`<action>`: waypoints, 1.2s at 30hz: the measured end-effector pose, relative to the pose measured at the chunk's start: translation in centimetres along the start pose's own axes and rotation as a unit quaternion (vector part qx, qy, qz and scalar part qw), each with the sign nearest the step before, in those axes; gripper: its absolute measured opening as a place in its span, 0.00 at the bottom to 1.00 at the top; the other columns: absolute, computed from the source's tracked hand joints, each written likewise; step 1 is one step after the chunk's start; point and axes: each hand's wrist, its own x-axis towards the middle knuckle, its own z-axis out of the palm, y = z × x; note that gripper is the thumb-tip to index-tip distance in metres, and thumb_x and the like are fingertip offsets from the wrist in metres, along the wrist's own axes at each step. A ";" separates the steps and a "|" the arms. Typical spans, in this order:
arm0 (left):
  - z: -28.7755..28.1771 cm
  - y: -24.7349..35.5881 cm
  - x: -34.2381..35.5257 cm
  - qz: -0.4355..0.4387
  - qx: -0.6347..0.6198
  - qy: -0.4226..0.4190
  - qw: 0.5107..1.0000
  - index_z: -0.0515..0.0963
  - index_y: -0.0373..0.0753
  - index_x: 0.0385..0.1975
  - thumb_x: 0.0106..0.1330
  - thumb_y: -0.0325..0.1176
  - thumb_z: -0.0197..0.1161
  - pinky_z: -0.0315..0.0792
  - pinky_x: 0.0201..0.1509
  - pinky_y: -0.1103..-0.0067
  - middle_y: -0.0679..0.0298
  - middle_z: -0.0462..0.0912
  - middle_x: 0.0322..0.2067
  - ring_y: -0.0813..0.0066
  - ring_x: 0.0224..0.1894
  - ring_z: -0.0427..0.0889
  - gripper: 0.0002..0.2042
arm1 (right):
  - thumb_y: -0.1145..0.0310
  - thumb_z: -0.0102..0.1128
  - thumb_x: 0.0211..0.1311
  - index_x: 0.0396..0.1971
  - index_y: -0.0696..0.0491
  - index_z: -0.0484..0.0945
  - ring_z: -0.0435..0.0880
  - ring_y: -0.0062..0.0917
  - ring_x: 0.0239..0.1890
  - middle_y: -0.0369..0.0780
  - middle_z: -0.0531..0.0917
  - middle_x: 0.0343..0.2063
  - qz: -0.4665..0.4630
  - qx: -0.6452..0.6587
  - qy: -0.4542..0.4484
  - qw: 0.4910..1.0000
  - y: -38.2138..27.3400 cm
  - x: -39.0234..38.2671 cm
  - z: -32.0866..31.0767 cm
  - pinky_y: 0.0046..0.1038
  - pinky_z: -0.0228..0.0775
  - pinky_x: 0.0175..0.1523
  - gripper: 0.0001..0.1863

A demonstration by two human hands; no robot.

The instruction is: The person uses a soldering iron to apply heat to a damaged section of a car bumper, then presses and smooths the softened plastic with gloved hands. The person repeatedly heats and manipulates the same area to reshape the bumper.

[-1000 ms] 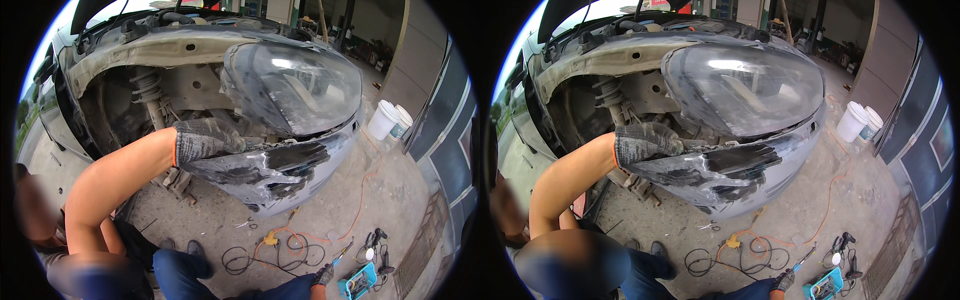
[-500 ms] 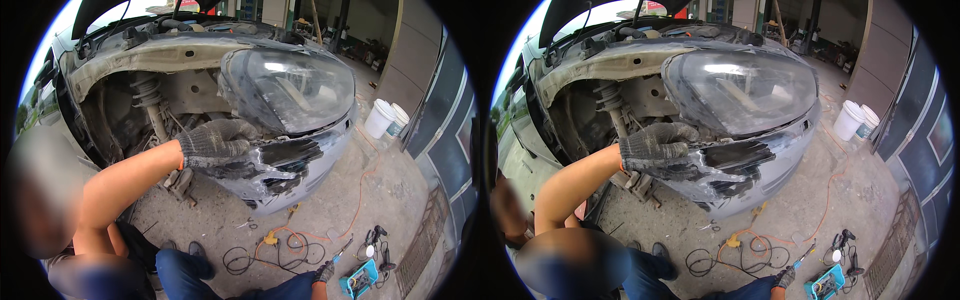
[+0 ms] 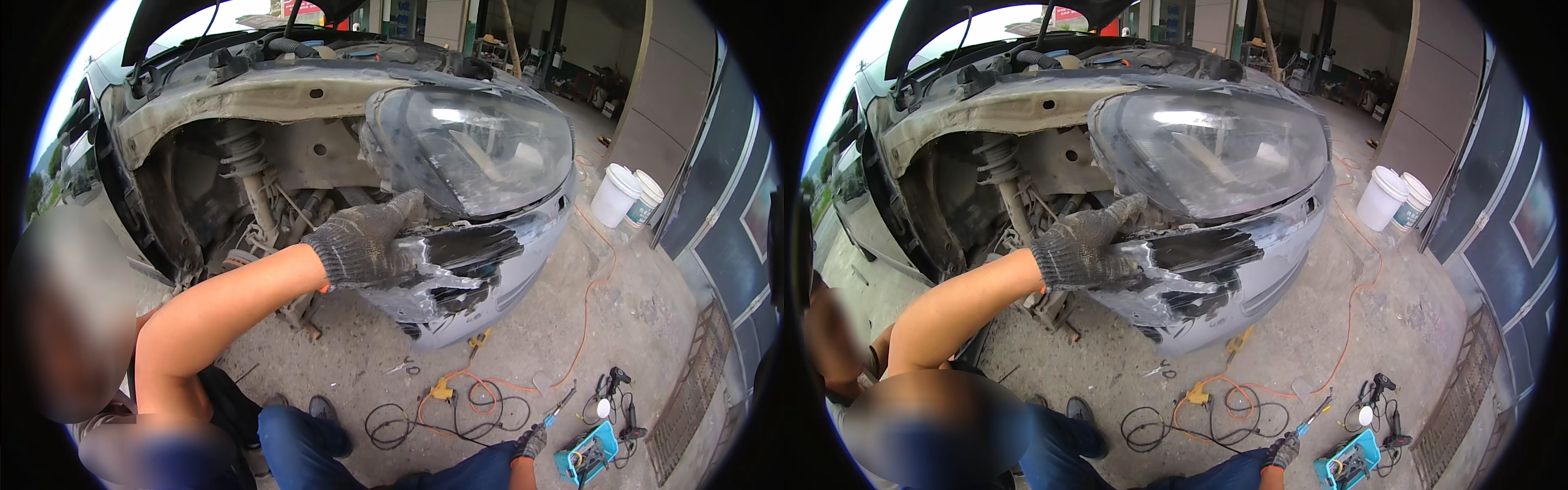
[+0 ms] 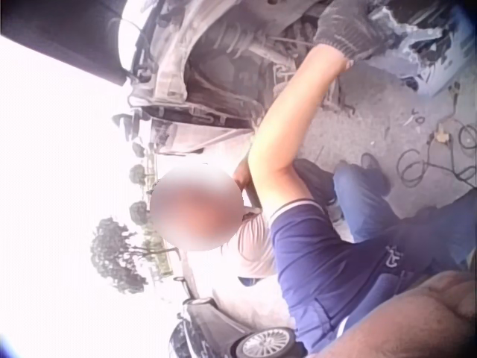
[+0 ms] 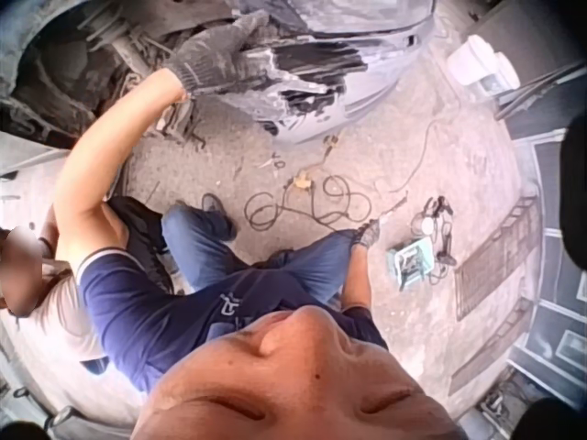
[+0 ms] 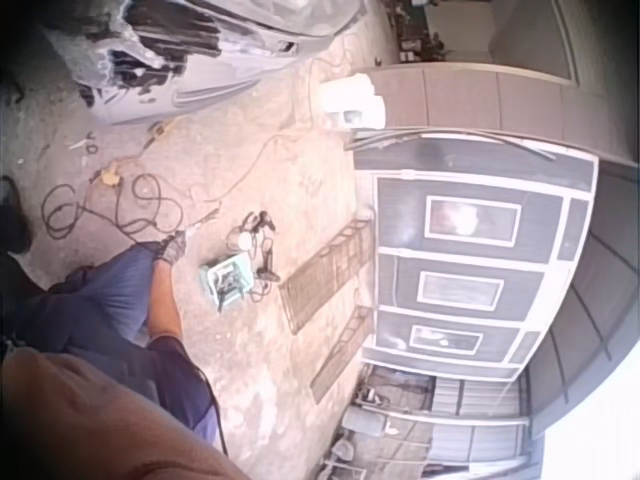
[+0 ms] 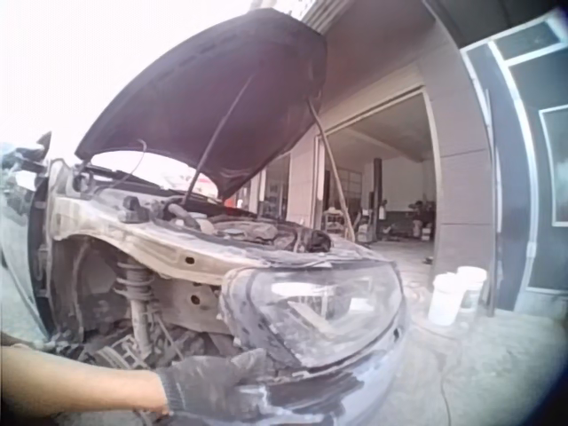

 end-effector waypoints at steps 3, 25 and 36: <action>-1.3 -1.2 -1.9 0.004 -0.074 0.023 0.997 0.66 0.34 0.60 0.59 0.44 0.67 0.72 0.55 0.70 0.50 0.79 0.49 0.55 0.50 0.80 0.33 | 0.48 0.51 0.66 0.33 0.49 0.70 0.64 0.26 0.05 0.35 0.69 0.09 0.001 -0.011 -0.011 1.000 -0.1 0.1 0.4 0.28 0.54 0.08 0.18; -2.9 -10.3 -11.3 -0.080 -0.335 -0.019 0.939 0.73 0.32 0.54 0.61 0.31 0.67 0.70 0.55 0.78 0.61 0.80 0.48 0.76 0.49 0.75 0.22 | 0.40 0.51 0.64 0.35 0.45 0.68 0.64 0.27 0.06 0.34 0.66 0.08 0.052 -0.005 -0.020 0.998 -0.5 1.1 0.1 0.32 0.55 0.10 0.22; 1.5 -8.9 -11.2 -0.140 -0.373 0.122 0.909 0.75 0.32 0.50 0.63 0.35 0.66 0.72 0.50 0.78 0.62 0.83 0.41 0.80 0.45 0.78 0.18 | 0.40 0.50 0.64 0.32 0.43 0.69 0.63 0.27 0.05 0.33 0.65 0.07 0.127 0.035 -0.053 0.990 -1.2 0.1 0.9 0.31 0.54 0.09 0.20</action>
